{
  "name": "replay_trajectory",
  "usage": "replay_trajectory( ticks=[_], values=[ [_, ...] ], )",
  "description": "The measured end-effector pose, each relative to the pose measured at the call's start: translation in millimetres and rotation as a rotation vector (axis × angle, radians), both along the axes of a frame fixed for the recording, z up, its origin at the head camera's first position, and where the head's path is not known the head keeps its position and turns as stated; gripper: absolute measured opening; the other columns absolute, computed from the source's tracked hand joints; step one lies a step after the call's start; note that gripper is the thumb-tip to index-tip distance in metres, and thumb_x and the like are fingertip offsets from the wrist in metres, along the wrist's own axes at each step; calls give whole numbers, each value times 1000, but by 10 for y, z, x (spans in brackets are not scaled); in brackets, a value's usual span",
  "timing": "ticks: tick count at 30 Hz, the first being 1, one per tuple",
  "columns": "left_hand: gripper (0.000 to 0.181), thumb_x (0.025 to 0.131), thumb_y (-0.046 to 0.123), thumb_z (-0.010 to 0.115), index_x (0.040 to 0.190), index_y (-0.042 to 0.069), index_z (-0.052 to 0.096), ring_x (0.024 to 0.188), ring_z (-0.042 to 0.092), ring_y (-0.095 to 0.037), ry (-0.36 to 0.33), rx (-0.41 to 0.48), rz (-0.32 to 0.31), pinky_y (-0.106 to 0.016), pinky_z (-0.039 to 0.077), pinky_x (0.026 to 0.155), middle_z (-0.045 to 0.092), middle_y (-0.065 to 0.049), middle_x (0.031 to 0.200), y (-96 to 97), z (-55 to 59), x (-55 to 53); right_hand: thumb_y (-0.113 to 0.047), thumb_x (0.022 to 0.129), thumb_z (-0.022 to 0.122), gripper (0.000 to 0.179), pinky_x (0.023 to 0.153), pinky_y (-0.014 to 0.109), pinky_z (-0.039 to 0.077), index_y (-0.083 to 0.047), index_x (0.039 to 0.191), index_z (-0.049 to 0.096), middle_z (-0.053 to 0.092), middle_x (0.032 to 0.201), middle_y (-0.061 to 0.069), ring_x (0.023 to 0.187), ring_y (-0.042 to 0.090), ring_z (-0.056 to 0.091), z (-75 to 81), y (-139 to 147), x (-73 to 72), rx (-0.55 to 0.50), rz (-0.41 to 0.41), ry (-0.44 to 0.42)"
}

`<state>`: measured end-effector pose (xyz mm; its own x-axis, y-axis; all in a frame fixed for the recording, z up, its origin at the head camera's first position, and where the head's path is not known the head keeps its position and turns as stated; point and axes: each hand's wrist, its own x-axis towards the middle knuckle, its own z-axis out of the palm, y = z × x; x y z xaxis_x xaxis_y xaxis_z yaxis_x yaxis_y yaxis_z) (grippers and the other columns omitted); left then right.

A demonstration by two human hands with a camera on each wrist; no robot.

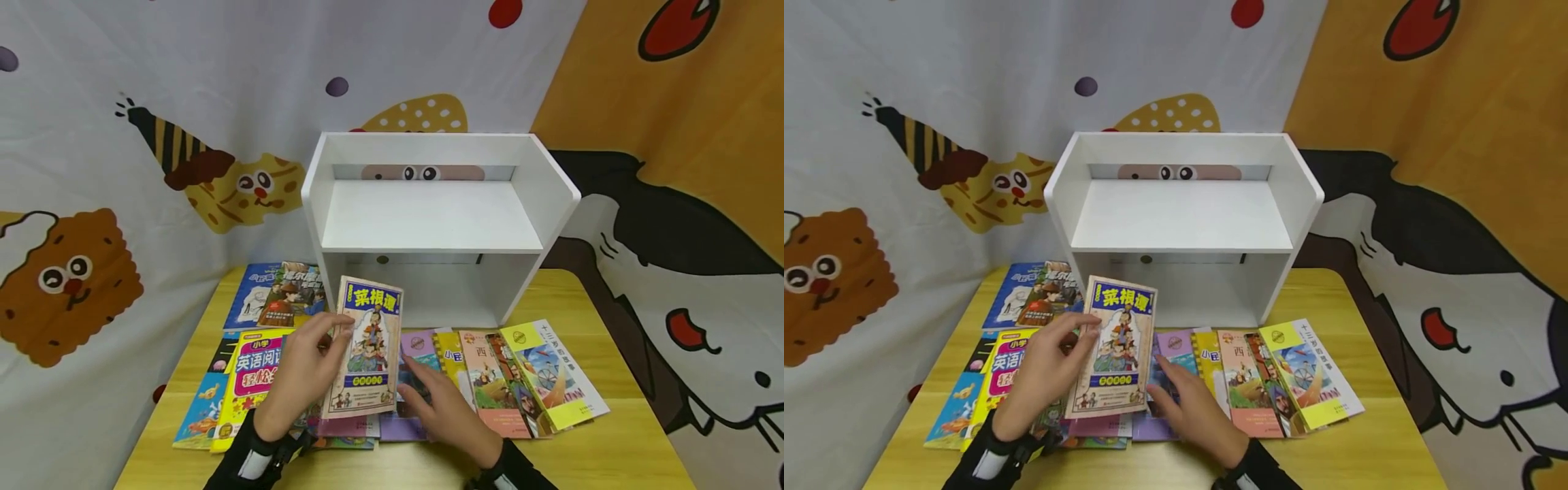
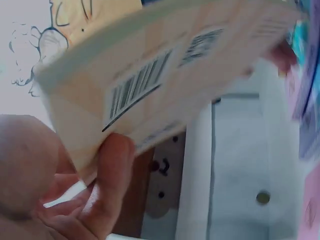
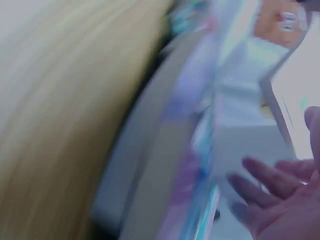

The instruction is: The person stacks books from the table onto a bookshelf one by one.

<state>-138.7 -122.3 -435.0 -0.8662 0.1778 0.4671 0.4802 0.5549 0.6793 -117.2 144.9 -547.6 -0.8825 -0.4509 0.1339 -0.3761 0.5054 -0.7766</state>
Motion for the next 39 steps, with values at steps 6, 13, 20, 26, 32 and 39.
replay_trajectory(
  ticks=[6,13,20,26,32,39],
  values=[
    [52,98,24,60,145,27,39,43,47,-10,-105,157,-37,-25,40,37,59,4,90,95,-8,9,-35,102,49,43,73,45,56,-22,143,42,66,118,10,95,31,68,256,-67,-43,-538,-22,-395],
    [78,97,28,61,156,33,10,45,42,-15,-185,237,-52,-28,37,41,55,-2,87,66,72,-56,-11,105,40,36,53,52,53,-7,141,38,60,116,23,74,44,65,684,130,-48,-654,87,-294],
    [49,101,23,54,147,23,39,53,53,-21,-178,268,-135,-30,44,46,63,-5,82,-33,302,-121,-8,104,43,33,48,38,53,-10,136,52,62,89,13,60,28,63,1191,430,-109,-372,141,-85],
    [27,102,32,52,127,22,56,55,61,-24,-345,220,-325,-36,51,46,67,-2,81,30,150,-142,-17,102,53,28,42,40,52,-17,129,58,69,94,9,65,27,68,1253,648,-177,-351,15,-108],
    [29,103,27,47,131,21,45,68,69,-24,-304,373,-350,-37,56,51,68,-4,96,171,-10,-141,-18,99,59,44,43,35,49,-22,141,49,68,94,13,57,21,62,1219,621,-169,-499,-191,-49],
    [36,105,19,43,141,16,37,59,63,-32,-253,533,-246,-42,53,49,62,-11,100,279,191,-97,-9,100,54,76,55,46,55,-31,156,8,60,120,17,82,35,65,1188,380,7,-636,-158,-71]
  ],
)
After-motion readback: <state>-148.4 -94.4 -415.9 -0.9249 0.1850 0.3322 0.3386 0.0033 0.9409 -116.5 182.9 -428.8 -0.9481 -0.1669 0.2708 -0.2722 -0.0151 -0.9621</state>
